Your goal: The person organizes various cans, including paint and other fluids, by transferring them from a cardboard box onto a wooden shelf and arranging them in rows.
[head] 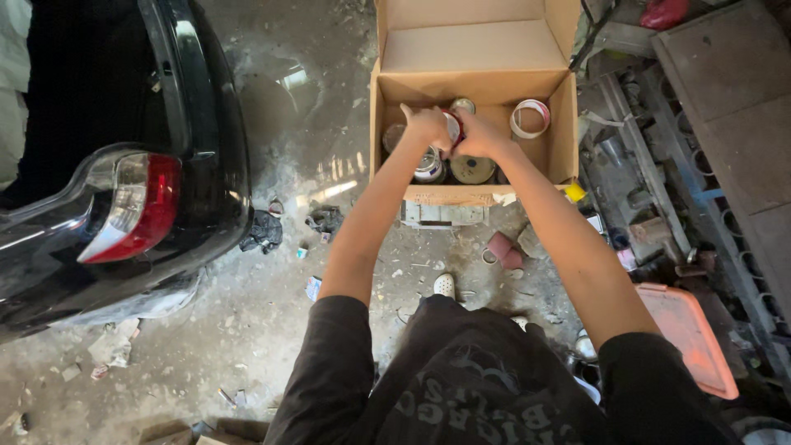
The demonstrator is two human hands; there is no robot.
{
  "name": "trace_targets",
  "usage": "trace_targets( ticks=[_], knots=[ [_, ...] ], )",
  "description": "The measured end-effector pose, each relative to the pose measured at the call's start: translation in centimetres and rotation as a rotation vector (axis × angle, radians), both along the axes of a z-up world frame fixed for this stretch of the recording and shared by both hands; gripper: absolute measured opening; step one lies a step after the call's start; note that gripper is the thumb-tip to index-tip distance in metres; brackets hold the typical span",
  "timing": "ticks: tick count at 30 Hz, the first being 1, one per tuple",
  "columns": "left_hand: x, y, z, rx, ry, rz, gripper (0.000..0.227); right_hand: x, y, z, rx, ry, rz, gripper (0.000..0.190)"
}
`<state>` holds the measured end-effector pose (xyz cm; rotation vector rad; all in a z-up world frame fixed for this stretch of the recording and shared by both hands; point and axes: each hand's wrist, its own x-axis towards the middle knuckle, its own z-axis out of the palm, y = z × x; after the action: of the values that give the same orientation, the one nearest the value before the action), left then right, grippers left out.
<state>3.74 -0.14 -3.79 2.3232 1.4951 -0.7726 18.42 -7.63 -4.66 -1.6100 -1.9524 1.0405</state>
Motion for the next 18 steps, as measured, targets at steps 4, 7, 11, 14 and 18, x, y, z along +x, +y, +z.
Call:
trace_targets(
  ticks=[4, 7, 11, 14, 18],
  knots=[
    [0.9, -2.0, -1.8, 0.083, 0.049, 0.016, 0.095, 0.1, -1.5, -2.4, 0.198, -0.092, 0.029, 0.104],
    [1.9, -1.4, -0.9, 0.154, 0.020, -0.042, 0.106, 2.8, 0.8, -3.5, 0.274, -0.076, 0.037, 0.102],
    [0.0, 0.6, 0.9, 0.130, -0.051, -0.114, 0.102, 4.3, 0.9, -4.6, 0.370, -0.003, 0.030, 0.095],
    [-0.4, 3.4, 3.7, 0.174, -0.140, -0.174, 0.112, 4.7, 0.5, -3.3, 0.166, 0.206, -0.022, 0.105],
    [-2.3, 4.9, 8.7, 0.113, -0.224, -0.084, 0.113, 4.2, -0.4, -1.2, 0.270, 0.238, -0.031, 0.120]
  ],
)
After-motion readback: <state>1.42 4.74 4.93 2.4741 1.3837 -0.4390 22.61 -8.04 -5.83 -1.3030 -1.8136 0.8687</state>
